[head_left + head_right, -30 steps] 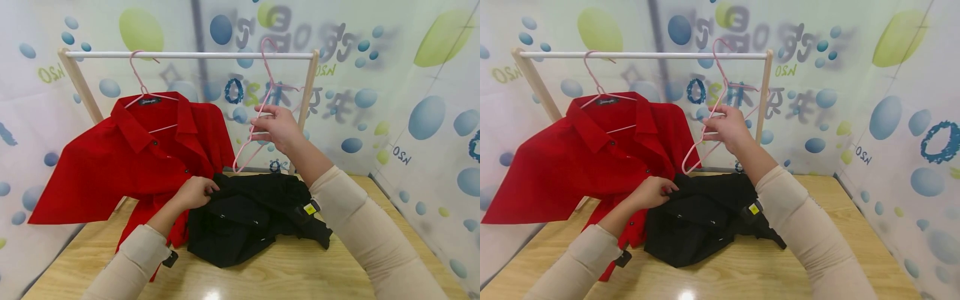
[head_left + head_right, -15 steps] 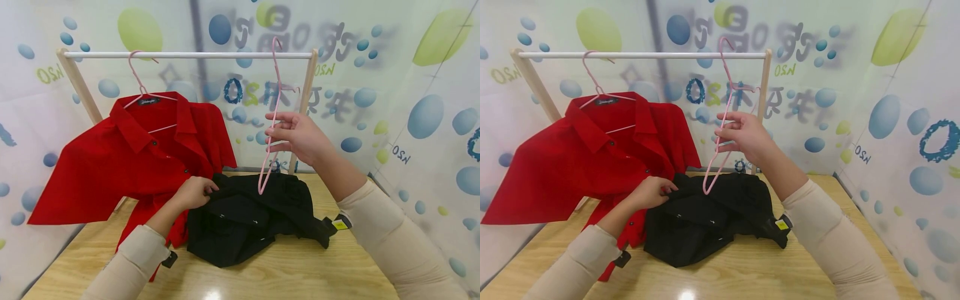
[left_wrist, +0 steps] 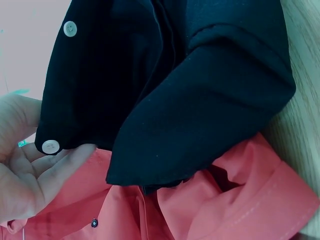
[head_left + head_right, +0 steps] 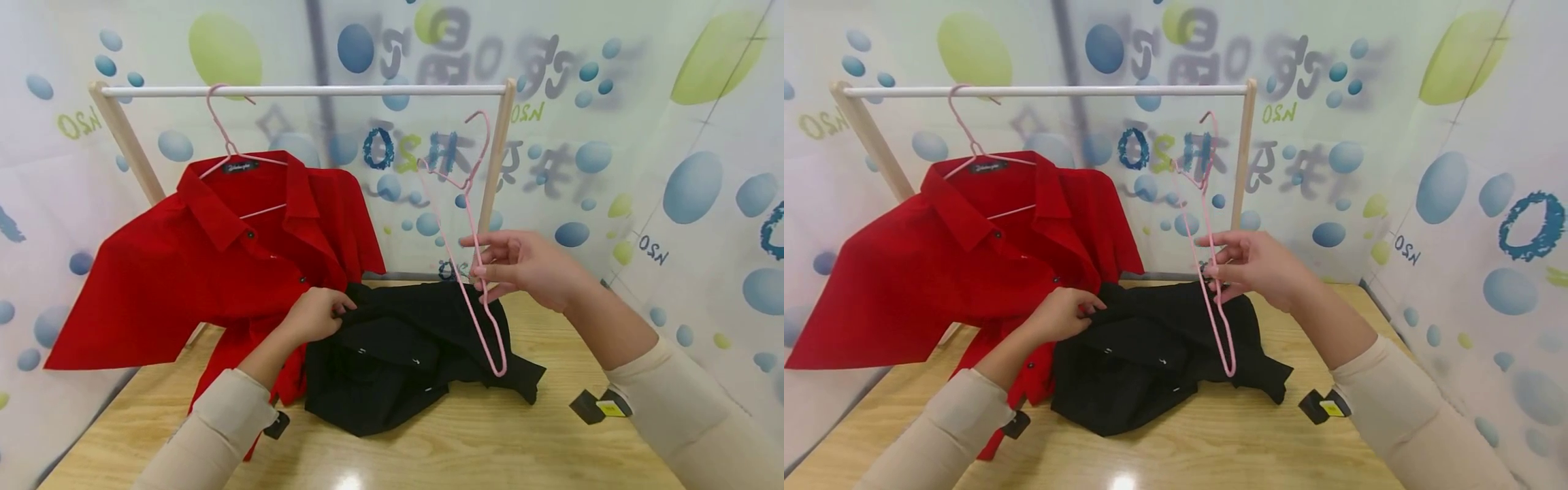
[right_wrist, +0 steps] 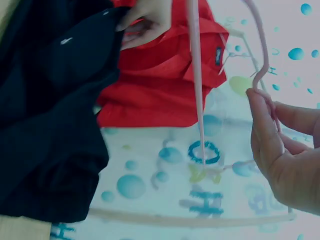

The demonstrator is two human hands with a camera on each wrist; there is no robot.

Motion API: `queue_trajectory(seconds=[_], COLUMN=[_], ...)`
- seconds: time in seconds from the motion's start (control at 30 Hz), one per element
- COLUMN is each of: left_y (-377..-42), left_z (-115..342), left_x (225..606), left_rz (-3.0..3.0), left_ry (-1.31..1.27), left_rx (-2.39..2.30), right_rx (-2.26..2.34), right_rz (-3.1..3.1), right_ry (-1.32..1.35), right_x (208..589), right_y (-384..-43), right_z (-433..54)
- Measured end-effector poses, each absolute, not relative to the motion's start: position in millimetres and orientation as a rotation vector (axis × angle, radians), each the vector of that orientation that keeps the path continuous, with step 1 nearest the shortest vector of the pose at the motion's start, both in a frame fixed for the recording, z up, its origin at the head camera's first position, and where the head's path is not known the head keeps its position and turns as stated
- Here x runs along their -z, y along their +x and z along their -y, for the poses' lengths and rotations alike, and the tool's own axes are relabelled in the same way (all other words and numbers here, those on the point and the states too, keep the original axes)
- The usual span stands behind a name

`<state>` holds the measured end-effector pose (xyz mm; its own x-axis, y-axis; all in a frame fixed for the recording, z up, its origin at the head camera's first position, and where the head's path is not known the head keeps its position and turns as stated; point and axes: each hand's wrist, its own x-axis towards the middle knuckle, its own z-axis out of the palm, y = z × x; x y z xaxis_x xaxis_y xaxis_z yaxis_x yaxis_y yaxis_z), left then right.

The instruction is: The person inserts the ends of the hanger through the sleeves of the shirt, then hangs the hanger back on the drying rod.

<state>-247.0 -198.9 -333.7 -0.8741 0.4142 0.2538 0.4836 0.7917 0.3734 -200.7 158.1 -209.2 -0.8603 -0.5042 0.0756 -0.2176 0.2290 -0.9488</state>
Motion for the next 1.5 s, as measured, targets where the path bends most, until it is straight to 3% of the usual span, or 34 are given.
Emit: queue_trajectory(seconds=[0.33, 0.57, 0.87, 1.13, 1.5], left_y=[-246, -247, -245, -235, -208], left_z=[198, 197, 200, 191, 155], left_x=[333, 329, 315, 309, 312], left_rz=[2.793, 2.757, 2.706, 2.594, 2.311], left_ry=[-0.635, -0.523, -0.397, -0.427, -0.574], left_rx=[0.669, 0.657, 0.711, 0.609, 0.432], right_rx=[1.35, 1.175, 0.609, 0.273, 0.502], right_rz=[-2.746, -2.948, -3.27, -3.39, -3.263], right_ry=[-0.767, -0.967, -1.101, -0.905, -0.951], right_x=[241, 258, 275, 291, 308], right_y=[-188, -177, -164, -161, -159], right_z=[-189, -212, -229, -216, -177])
